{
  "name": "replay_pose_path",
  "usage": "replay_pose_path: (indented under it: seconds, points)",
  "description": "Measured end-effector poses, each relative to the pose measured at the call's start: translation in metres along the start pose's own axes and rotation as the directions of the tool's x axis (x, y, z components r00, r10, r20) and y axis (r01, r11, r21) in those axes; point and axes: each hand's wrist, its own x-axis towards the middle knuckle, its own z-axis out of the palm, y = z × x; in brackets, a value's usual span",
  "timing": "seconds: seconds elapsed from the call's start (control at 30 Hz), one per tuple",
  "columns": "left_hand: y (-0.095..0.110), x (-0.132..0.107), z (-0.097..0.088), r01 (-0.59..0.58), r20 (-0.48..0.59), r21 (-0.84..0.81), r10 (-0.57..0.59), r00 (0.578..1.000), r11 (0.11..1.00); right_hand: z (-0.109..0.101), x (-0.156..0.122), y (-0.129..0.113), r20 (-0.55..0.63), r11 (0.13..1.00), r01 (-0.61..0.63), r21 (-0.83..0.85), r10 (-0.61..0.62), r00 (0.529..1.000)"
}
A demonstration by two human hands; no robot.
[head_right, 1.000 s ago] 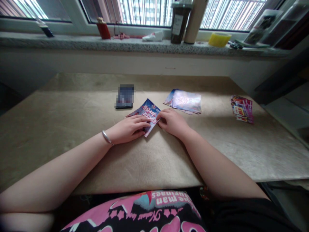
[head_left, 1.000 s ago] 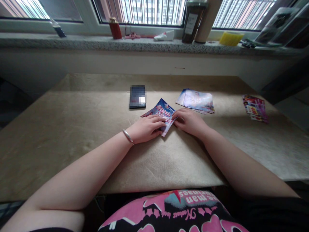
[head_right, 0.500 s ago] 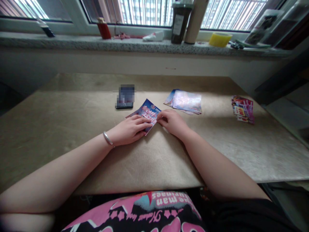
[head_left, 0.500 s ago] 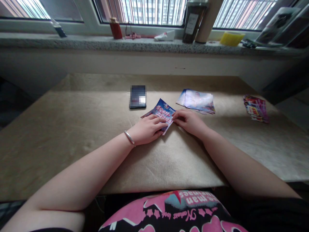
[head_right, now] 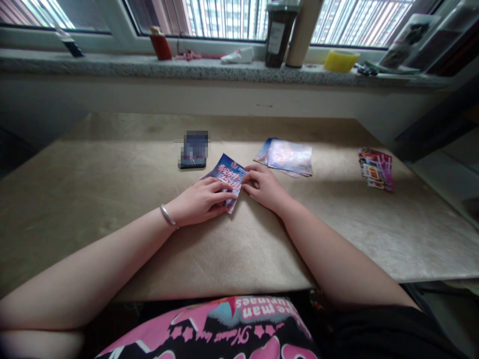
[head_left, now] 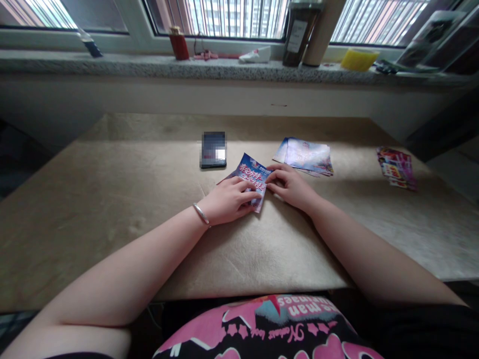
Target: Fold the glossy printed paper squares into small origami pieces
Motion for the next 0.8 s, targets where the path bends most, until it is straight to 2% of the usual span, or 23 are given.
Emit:
replay_pose_path:
  seconds: [0.23,0.5,0.67,0.8]
  points:
    - [0.0002,0.0016,-0.0011,0.006,0.023,-0.031,-0.005,1.000,0.999,0.0011,-0.0001,-0.0027,-0.006,0.997,-0.064,-0.035,0.064,0.998]
    - [-0.0004,0.0018,0.0001,0.005,-0.010,-0.110,-0.006,1.000,0.994,0.0038,0.0019,-0.0059,-0.039,0.994,-0.103,-0.040,0.102,0.994]
    - [-0.0006,0.0024,0.0012,0.013,0.023,-0.128,-0.010,1.000,0.992,0.0035,0.0015,-0.0012,-0.110,0.980,-0.196,0.021,0.197,0.974]
    - [0.0010,0.0024,-0.0003,-0.006,0.013,-0.124,0.007,1.000,0.992,0.0012,0.0020,0.0014,-0.112,0.974,-0.224,-0.024,0.220,0.969]
